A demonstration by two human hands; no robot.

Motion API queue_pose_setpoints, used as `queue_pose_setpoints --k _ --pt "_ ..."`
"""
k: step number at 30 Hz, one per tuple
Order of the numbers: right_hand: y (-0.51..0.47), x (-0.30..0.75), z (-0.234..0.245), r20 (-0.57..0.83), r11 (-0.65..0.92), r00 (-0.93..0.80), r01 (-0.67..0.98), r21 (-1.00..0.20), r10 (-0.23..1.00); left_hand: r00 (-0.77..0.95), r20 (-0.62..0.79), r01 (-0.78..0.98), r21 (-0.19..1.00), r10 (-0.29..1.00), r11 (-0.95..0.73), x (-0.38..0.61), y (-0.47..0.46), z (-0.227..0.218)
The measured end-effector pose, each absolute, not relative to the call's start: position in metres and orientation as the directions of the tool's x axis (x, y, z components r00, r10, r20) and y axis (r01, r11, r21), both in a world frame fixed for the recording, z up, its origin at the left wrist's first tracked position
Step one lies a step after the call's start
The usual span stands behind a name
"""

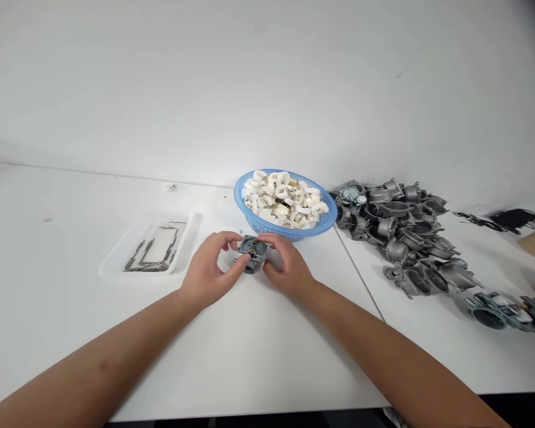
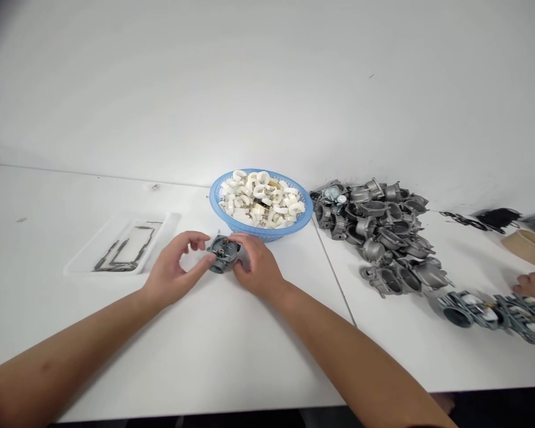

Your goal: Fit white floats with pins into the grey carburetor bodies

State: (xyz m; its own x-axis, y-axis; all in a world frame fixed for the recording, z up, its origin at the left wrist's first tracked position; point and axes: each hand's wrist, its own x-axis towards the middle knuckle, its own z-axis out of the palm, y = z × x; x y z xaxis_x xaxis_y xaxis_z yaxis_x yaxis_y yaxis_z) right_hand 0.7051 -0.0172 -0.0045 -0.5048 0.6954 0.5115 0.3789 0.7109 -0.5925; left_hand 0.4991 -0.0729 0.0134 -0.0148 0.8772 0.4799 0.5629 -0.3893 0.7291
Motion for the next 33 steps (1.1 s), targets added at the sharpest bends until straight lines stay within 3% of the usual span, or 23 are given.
queue_pose_setpoints --k 4,10,17,20,23,27,30,33 --pt "-0.024 0.701 -0.003 0.545 0.694 -0.431 0.403 -0.597 0.719 0.191 0.480 0.544 0.674 0.856 -0.500 0.499 -0.067 0.006" --pt "-0.029 0.699 -0.003 0.600 0.711 -0.383 0.418 -0.565 0.702 0.203 0.440 0.522 0.707 0.875 -0.477 0.499 -0.066 0.003" --pt "-0.048 0.696 0.018 0.722 0.814 -0.423 0.469 -0.342 0.547 0.168 0.386 0.517 0.749 0.907 -0.414 0.500 -0.067 0.001" --pt "-0.050 0.695 0.046 0.774 0.846 -0.426 0.469 -0.254 0.469 0.168 0.371 0.517 0.755 0.913 -0.402 0.500 -0.066 -0.001" --pt "-0.027 0.692 0.083 0.762 0.813 -0.438 0.549 -0.193 0.477 0.185 0.306 0.487 0.797 0.934 -0.357 0.500 -0.066 -0.003" --pt "0.036 0.679 0.119 0.595 0.856 -0.675 0.515 -0.045 0.437 0.190 0.230 0.439 0.850 0.954 -0.292 0.499 -0.065 -0.002" --pt "0.077 0.666 0.125 0.294 0.829 -0.782 0.554 -0.076 0.549 0.192 0.233 0.436 0.850 0.953 -0.296 0.498 -0.065 0.000" --pt "0.097 0.656 0.122 0.061 0.753 -0.752 0.649 -0.105 0.656 0.171 0.243 0.444 0.846 0.955 -0.295 0.498 -0.065 0.000"
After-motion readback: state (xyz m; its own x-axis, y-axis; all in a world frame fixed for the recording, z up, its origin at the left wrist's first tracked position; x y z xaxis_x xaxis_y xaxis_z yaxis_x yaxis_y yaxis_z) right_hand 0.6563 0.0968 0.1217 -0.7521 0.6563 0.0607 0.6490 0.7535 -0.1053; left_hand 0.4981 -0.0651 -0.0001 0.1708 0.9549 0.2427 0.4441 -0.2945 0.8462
